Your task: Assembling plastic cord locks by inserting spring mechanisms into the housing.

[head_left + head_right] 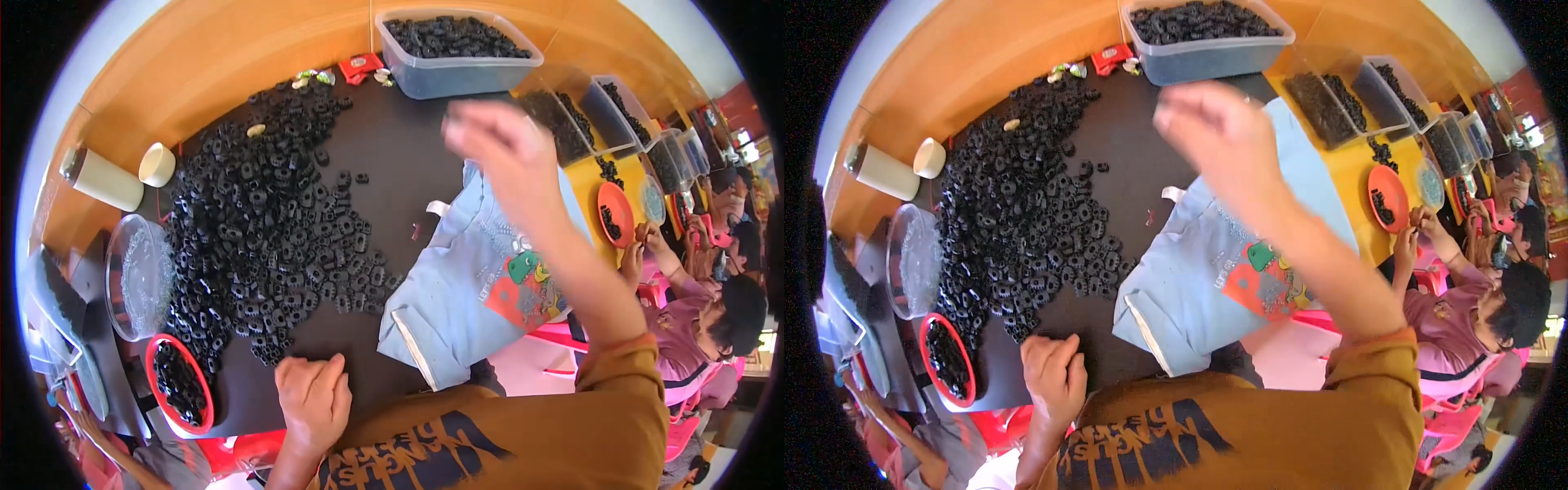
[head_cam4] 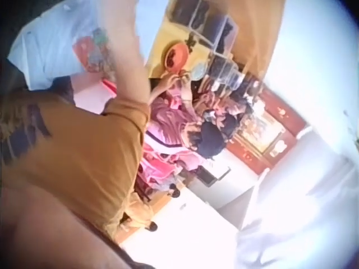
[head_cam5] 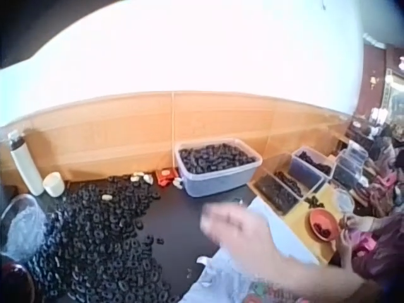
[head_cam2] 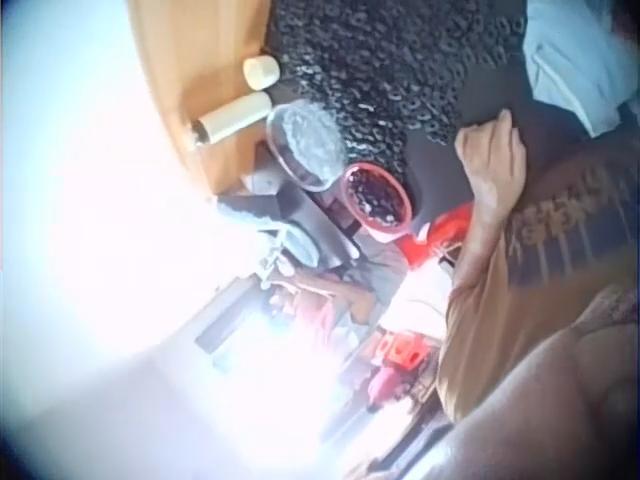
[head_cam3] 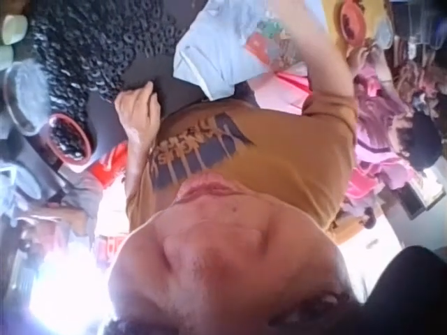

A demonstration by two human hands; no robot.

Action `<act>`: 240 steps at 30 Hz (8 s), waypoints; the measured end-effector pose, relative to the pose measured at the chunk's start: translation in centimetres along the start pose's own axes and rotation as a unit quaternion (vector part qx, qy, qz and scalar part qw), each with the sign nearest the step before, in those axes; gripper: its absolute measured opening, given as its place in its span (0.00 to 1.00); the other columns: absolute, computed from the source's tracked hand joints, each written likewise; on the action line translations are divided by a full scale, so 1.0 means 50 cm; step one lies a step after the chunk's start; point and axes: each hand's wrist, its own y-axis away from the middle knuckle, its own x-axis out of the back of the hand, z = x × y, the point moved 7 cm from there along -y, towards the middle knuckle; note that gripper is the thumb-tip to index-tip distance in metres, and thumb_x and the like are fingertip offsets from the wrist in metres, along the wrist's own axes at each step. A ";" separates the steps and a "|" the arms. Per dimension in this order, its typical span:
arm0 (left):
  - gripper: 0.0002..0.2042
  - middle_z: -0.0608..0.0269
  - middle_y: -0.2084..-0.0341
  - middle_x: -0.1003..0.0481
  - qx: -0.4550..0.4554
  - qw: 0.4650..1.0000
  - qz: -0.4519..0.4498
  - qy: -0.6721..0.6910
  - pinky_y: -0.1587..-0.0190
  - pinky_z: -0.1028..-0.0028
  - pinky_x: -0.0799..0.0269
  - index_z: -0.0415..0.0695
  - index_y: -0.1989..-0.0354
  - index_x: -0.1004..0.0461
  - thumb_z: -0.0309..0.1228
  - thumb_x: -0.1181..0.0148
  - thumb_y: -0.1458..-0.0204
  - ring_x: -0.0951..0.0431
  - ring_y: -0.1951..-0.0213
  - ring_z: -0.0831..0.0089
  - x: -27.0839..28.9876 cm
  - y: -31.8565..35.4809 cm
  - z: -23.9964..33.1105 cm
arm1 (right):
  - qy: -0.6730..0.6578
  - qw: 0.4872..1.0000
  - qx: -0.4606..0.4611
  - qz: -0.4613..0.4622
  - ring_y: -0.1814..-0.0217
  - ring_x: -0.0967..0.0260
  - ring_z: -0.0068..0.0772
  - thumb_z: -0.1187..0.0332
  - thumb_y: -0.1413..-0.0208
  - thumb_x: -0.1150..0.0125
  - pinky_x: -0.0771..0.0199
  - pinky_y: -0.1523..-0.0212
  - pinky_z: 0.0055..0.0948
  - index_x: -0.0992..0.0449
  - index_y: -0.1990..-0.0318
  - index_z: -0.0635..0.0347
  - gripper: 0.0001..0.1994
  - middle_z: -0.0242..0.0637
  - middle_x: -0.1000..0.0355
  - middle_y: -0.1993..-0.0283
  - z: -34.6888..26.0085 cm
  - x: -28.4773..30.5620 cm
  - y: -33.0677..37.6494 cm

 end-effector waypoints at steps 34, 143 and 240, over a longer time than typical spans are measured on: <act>0.16 0.65 0.70 0.27 -0.054 0.995 0.066 -0.057 0.64 0.68 0.36 0.42 0.64 0.23 0.22 0.38 0.67 0.28 0.70 0.67 0.012 -0.050 -0.054 | 0.025 0.967 0.156 -0.197 0.73 0.28 0.36 0.85 0.60 0.39 0.32 0.72 0.30 0.24 0.63 0.67 0.13 0.38 0.27 0.73 -0.022 -0.185 0.362; 0.04 0.71 0.75 0.33 0.287 0.872 -0.157 0.363 0.73 0.86 0.45 0.36 0.63 0.28 0.21 0.49 0.45 0.38 0.74 0.87 -0.160 -0.193 0.043 | -0.399 0.854 -0.086 -0.322 0.80 0.32 0.22 0.74 0.48 0.39 0.37 0.80 0.22 0.31 0.66 0.61 0.06 0.30 0.30 0.76 0.021 -0.170 0.386; 0.13 0.52 0.64 0.27 0.283 0.836 -0.023 0.469 0.71 0.82 0.36 0.32 0.53 0.34 0.17 0.62 0.45 0.33 0.76 0.80 -0.033 -0.007 -0.014 | -0.366 0.896 -0.096 -0.232 0.58 0.33 0.29 0.82 0.55 0.34 0.36 0.56 0.25 0.24 0.60 0.67 0.13 0.39 0.29 0.59 0.026 -0.197 0.368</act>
